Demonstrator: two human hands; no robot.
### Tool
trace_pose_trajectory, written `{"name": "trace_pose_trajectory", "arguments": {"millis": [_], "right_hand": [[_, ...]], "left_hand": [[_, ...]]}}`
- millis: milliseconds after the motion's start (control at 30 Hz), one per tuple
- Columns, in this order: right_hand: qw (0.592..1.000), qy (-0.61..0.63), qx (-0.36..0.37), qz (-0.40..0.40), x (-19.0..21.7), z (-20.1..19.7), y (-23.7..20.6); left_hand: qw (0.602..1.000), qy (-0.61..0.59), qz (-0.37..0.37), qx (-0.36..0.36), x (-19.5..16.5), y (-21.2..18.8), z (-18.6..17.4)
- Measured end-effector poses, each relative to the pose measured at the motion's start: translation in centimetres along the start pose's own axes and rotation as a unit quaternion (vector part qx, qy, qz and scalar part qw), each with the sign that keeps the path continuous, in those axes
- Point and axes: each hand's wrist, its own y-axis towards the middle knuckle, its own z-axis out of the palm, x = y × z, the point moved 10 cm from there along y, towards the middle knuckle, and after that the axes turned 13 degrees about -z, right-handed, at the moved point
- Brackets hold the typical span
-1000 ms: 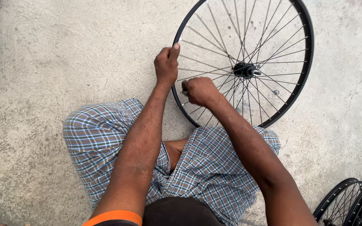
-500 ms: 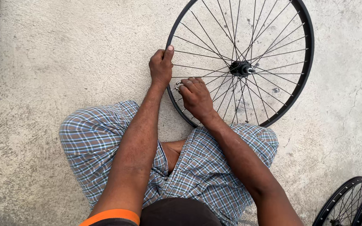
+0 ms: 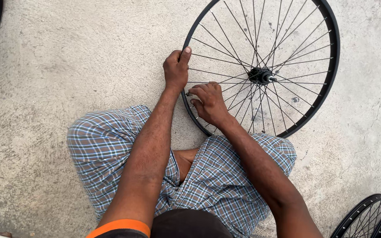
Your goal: The person sits on the floor and uses a spoke wrench to tighten the nipples on the spokes of a bicycle wheel. They rotate the wheel periodically to access different spokes and continue adjusting tension throughout the clip.
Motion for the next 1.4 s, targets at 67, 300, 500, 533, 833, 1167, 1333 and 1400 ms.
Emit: {"name": "trace_pose_trajectory", "arguments": {"millis": [67,300,500,533,833,1167,1333,1400], "right_hand": [[0.998,-0.036,-0.007,-0.049,1.2,-0.5,0.1],[0.972,0.074,0.202,0.098,-4.4,3.6,0.2],[0.943,-0.141,0.281,0.109,-4.0,6.6,0.7],[0.943,-0.175,0.265,0.104,-3.8,6.2,0.9],[0.884,0.168,0.34,0.273,-6.4,6.2,-1.1],[0.997,-0.054,0.027,0.037,-1.8,2.5,0.5],[0.987,0.028,0.128,0.098,-4.4,3.7,-1.8],[0.998,-0.008,0.046,0.029,-2.3,1.8,-1.7]], "left_hand": [[1.0,-0.012,-0.019,0.002,0.3,0.1,-0.1],[0.996,-0.06,-0.062,0.02,0.8,0.4,0.6],[0.998,-0.037,-0.042,-0.001,0.3,0.0,-0.1],[0.999,-0.031,-0.045,-0.003,0.3,-0.1,-0.1],[0.998,-0.058,-0.036,0.005,0.2,0.0,0.0],[0.999,-0.025,-0.028,0.03,-0.6,1.2,0.3],[0.996,-0.004,-0.071,0.045,0.3,0.5,1.2],[0.998,0.011,-0.052,0.022,0.4,-0.7,0.6]]}}
